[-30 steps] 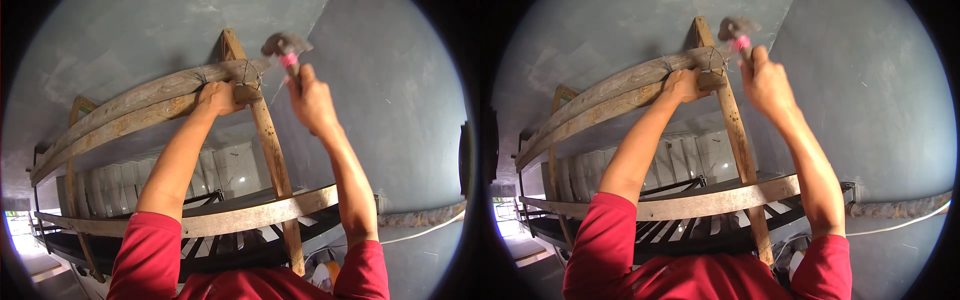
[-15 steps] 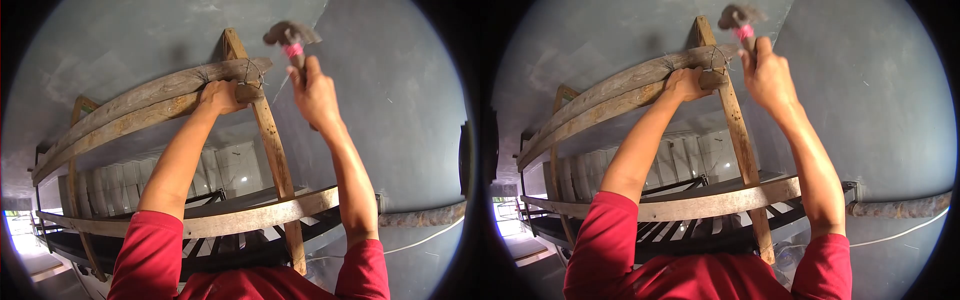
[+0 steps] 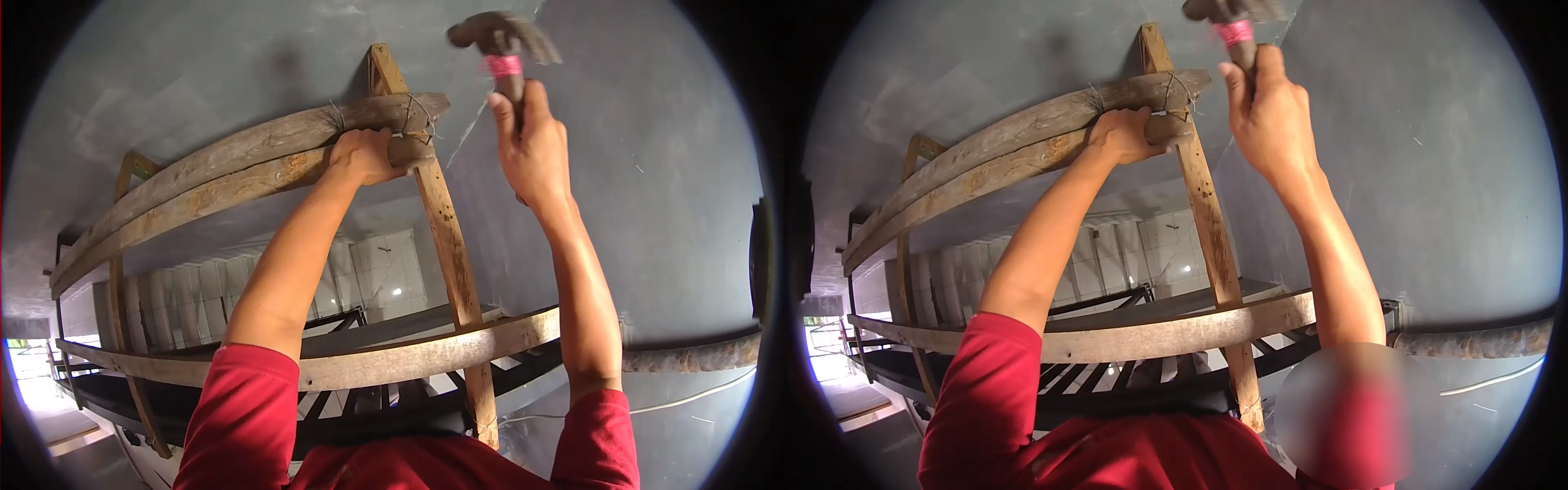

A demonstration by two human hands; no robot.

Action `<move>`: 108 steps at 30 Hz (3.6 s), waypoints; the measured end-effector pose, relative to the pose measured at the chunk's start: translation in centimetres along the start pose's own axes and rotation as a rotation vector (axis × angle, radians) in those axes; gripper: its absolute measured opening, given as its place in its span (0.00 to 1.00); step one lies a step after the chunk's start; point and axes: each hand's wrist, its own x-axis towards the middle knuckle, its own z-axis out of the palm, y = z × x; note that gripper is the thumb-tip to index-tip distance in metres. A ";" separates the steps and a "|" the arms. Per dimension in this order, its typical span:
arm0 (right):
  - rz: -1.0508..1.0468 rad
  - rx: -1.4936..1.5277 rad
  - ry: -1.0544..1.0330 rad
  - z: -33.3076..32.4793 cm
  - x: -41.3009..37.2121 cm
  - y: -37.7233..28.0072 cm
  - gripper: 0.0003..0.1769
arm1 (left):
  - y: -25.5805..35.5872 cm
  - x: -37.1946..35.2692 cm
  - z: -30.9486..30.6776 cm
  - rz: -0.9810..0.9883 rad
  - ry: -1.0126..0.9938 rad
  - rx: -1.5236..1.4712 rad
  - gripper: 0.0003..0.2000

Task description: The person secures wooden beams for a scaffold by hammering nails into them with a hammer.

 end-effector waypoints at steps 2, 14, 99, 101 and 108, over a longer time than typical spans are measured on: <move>-0.049 0.008 0.179 2.3 -1.5 1.8 0.14 | -0.1 0.1 0.0 0.006 0.014 -0.026 0.36; 0.057 0.068 0.013 0.3 -0.3 -0.1 0.15 | 0.0 0.2 0.0 0.005 0.014 -0.007 0.35; -0.038 0.090 0.180 2.5 -2.4 4.5 0.14 | -0.6 1.0 0.2 0.030 0.045 -0.022 0.35; -0.052 -0.091 -0.237 5.8 -5.6 10.2 0.15 | -1.0 1.2 1.0 0.060 0.086 -0.031 0.37; -0.060 -0.091 -0.046 0.1 -0.5 2.6 0.17 | 0.0 0.5 -0.5 0.004 -0.020 0.015 0.35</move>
